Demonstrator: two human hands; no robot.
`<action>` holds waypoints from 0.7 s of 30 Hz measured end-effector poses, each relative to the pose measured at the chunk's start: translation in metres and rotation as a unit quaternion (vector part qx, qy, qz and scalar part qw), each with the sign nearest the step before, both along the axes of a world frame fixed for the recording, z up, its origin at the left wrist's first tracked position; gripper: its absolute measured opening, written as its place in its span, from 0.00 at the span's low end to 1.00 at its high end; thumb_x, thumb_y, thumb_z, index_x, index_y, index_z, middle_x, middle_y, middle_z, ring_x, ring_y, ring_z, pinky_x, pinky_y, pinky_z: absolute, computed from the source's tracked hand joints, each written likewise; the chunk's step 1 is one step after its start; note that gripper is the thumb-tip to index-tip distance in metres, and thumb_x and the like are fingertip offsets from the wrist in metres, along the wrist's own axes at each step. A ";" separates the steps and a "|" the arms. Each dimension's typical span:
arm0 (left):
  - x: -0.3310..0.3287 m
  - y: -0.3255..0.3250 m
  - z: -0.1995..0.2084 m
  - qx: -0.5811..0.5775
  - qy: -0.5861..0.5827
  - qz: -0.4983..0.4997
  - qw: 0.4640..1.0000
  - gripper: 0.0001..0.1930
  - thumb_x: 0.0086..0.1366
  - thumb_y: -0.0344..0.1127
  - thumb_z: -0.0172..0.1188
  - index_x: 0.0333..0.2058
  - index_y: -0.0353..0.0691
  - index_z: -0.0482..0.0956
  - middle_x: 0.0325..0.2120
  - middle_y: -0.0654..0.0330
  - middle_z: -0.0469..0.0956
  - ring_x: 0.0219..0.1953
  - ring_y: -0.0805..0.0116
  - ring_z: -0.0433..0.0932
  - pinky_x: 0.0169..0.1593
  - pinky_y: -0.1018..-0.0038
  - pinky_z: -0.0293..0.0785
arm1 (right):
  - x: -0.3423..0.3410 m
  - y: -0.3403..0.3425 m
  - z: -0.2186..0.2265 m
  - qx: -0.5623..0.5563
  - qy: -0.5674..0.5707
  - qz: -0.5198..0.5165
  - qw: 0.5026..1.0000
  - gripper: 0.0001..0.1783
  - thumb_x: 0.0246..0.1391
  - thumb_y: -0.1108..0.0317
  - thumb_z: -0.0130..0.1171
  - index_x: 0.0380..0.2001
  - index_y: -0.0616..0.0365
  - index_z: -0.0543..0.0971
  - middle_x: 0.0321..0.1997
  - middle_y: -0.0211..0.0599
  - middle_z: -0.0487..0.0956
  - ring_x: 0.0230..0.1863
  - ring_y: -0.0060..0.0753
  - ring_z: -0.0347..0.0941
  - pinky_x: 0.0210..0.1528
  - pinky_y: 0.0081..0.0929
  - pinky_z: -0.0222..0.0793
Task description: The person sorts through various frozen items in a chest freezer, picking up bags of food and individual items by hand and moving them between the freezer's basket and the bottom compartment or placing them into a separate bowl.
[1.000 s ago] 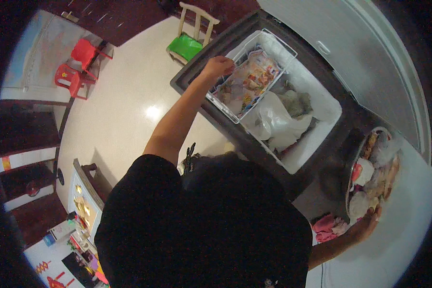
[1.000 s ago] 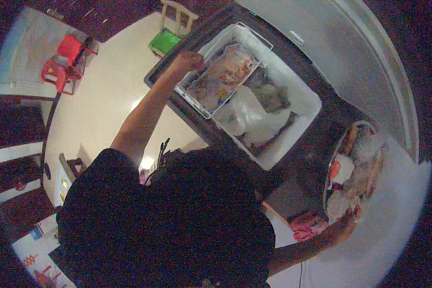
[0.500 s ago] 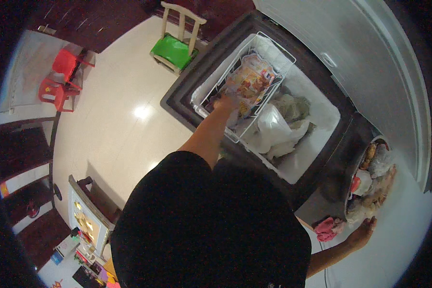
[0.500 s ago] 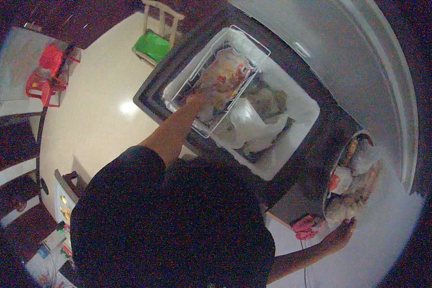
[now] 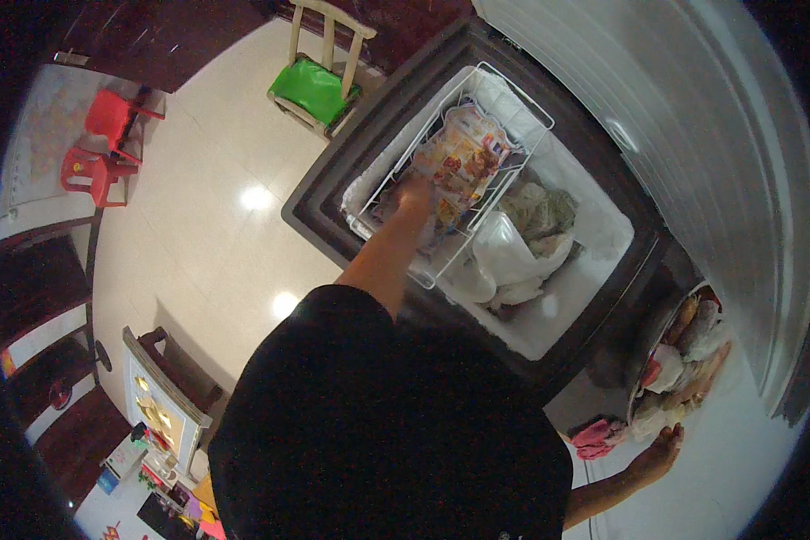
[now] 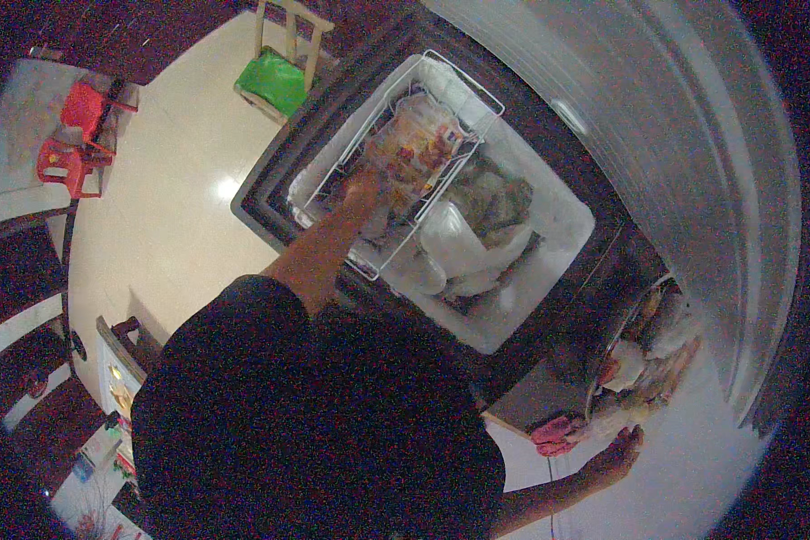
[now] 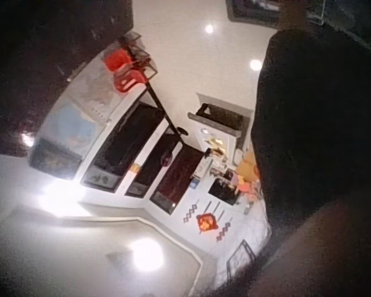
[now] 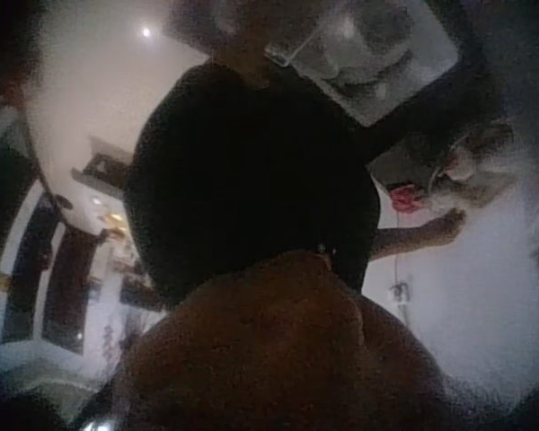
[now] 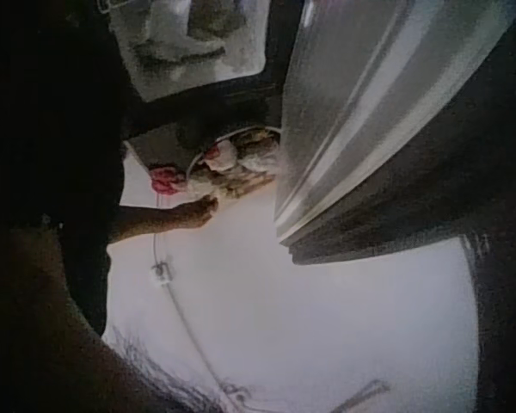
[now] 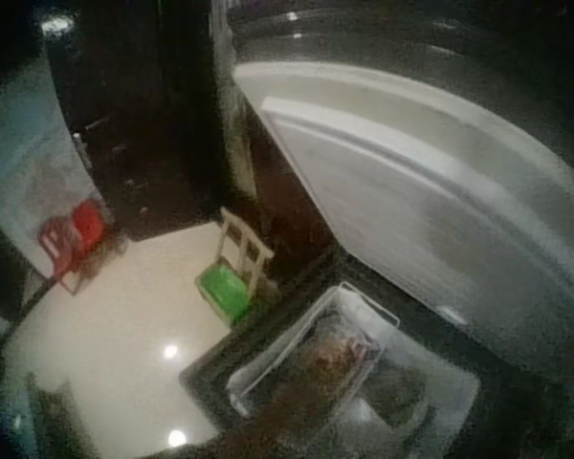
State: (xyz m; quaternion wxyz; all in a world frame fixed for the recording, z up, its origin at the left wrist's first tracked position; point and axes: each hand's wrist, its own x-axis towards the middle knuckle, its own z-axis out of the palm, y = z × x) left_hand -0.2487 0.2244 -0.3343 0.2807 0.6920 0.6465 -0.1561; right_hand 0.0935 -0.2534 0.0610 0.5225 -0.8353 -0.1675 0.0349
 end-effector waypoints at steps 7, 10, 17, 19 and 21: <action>0.043 0.015 -0.023 0.106 -0.129 -0.135 0.977 0.32 0.54 0.45 0.57 0.56 0.51 0.56 0.54 0.49 0.58 0.51 0.52 0.68 0.46 0.59 0.71 | -0.009 0.022 0.002 0.048 0.013 -0.023 0.998 0.22 0.57 0.62 0.48 0.48 0.70 0.69 0.50 0.45 0.70 0.51 0.35 0.65 0.56 0.30 0.58; 0.054 0.011 -0.081 0.016 -0.345 -0.036 0.938 0.38 0.50 0.47 0.62 0.57 0.52 0.53 0.55 0.47 0.57 0.51 0.51 0.68 0.45 0.58 0.71 | -0.010 0.027 0.006 0.054 0.008 -0.035 0.998 0.21 0.57 0.64 0.48 0.48 0.70 0.68 0.50 0.45 0.70 0.51 0.34 0.65 0.55 0.29 0.59; 0.053 0.012 -0.105 -0.034 -0.476 0.177 0.861 0.36 0.50 0.45 0.63 0.56 0.50 0.55 0.48 0.48 0.66 0.47 0.53 0.72 0.45 0.59 0.71 | -0.017 0.031 0.013 -0.066 -0.049 -0.017 0.997 0.22 0.57 0.64 0.48 0.49 0.70 0.67 0.52 0.45 0.69 0.52 0.33 0.64 0.56 0.28 0.59; 0.045 0.025 -0.071 -0.216 -0.603 0.301 0.707 0.30 0.53 0.44 0.60 0.53 0.48 0.60 0.45 0.51 0.70 0.45 0.58 0.73 0.44 0.61 0.72 | -0.023 0.037 0.006 -0.059 -0.044 -0.043 0.996 0.21 0.57 0.64 0.49 0.48 0.70 0.68 0.51 0.44 0.69 0.51 0.33 0.65 0.55 0.28 0.59; 0.028 0.032 -0.004 -0.337 -0.675 0.323 0.572 0.24 0.56 0.42 0.57 0.51 0.46 0.64 0.42 0.53 0.73 0.44 0.62 0.74 0.40 0.65 0.73 | -0.029 0.051 0.006 0.052 0.025 -0.094 0.994 0.19 0.56 0.66 0.50 0.47 0.69 0.70 0.49 0.43 0.71 0.49 0.32 0.66 0.54 0.27 0.61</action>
